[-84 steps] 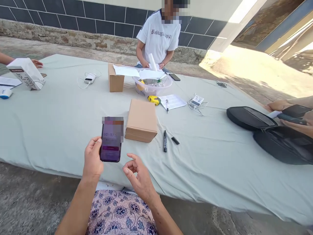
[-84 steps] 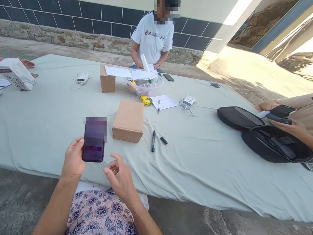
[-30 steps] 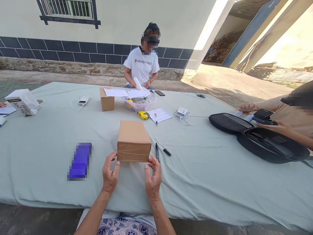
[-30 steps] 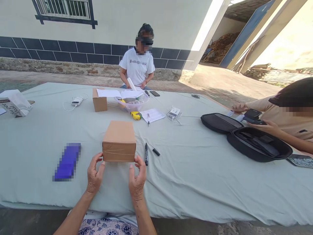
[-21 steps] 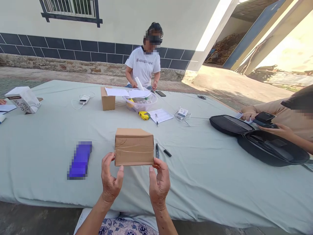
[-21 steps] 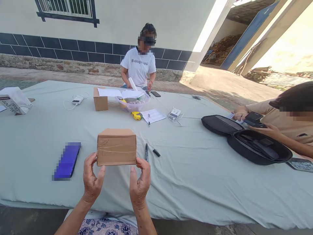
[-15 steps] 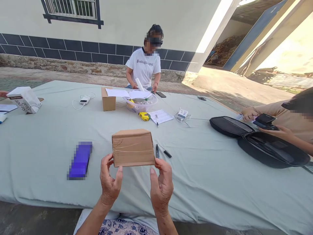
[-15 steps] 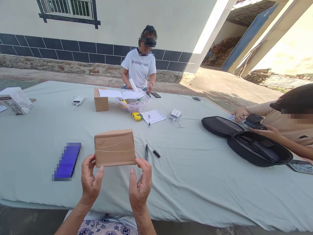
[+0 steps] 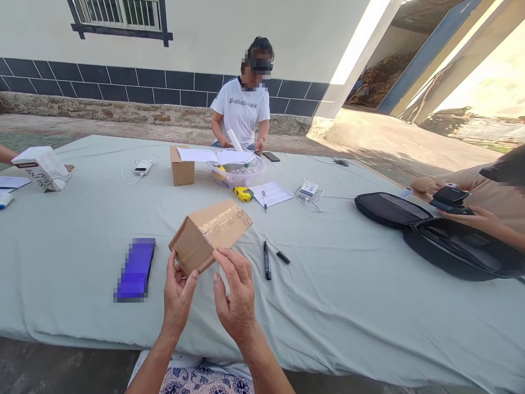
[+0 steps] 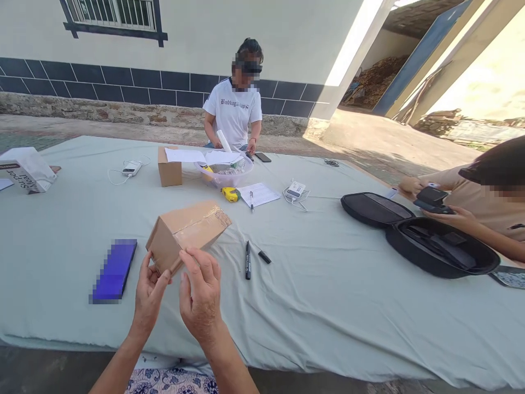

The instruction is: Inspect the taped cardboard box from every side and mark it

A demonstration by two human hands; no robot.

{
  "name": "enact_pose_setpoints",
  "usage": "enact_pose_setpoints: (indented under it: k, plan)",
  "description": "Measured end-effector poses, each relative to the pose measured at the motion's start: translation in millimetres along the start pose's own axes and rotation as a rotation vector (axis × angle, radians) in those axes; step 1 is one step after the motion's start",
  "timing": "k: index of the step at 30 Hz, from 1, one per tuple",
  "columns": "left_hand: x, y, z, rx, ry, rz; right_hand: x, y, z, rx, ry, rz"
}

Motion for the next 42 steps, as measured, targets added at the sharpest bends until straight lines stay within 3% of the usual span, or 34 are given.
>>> enact_pose_setpoints:
  k: [4, 8, 12, 16, 24, 32, 42]
  plan:
    - [-8.4, 5.5, -9.1, 0.001, -0.141, 0.092, 4.2, 22.7, 6.9, -0.039, -0.003, 0.018]
    - [-27.3, 9.5, -23.2, -0.070, -0.400, 0.268, 8.9, 45.0, 11.7, -0.098, -0.015, 0.022]
    - [-42.1, 5.8, -35.9, -0.084, -0.622, 0.381, 6.9, 48.3, 15.2, -0.113, -0.052, -0.053]
    - [-44.8, -2.1, -42.0, -0.058, -0.744, 0.440, 2.2, 43.5, 15.5, -0.084, -0.069, -0.145]
    - [-39.3, -8.0, -43.5, -0.068, -0.803, 0.502, -3.0, 46.0, 12.8, -0.050, -0.106, -0.154]
    - [-40.9, 0.0, -36.7, -0.062, -0.840, 0.491, -6.6, 52.7, 9.7, -0.263, -0.192, -0.014]
    - [-41.9, 4.2, -31.8, -0.151, -0.838, 0.527, -5.0, 46.8, 14.0, -0.253, -0.143, 0.018]
Point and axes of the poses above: each hand's wrist, its own z-axis towards the middle knuckle, its own y-axis out of the back of the hand, x = y × z, the point moved 1 cm from there along z, towards the middle knuckle, and after that the axes turned 11 degrees about y, right-handed, at the moved point
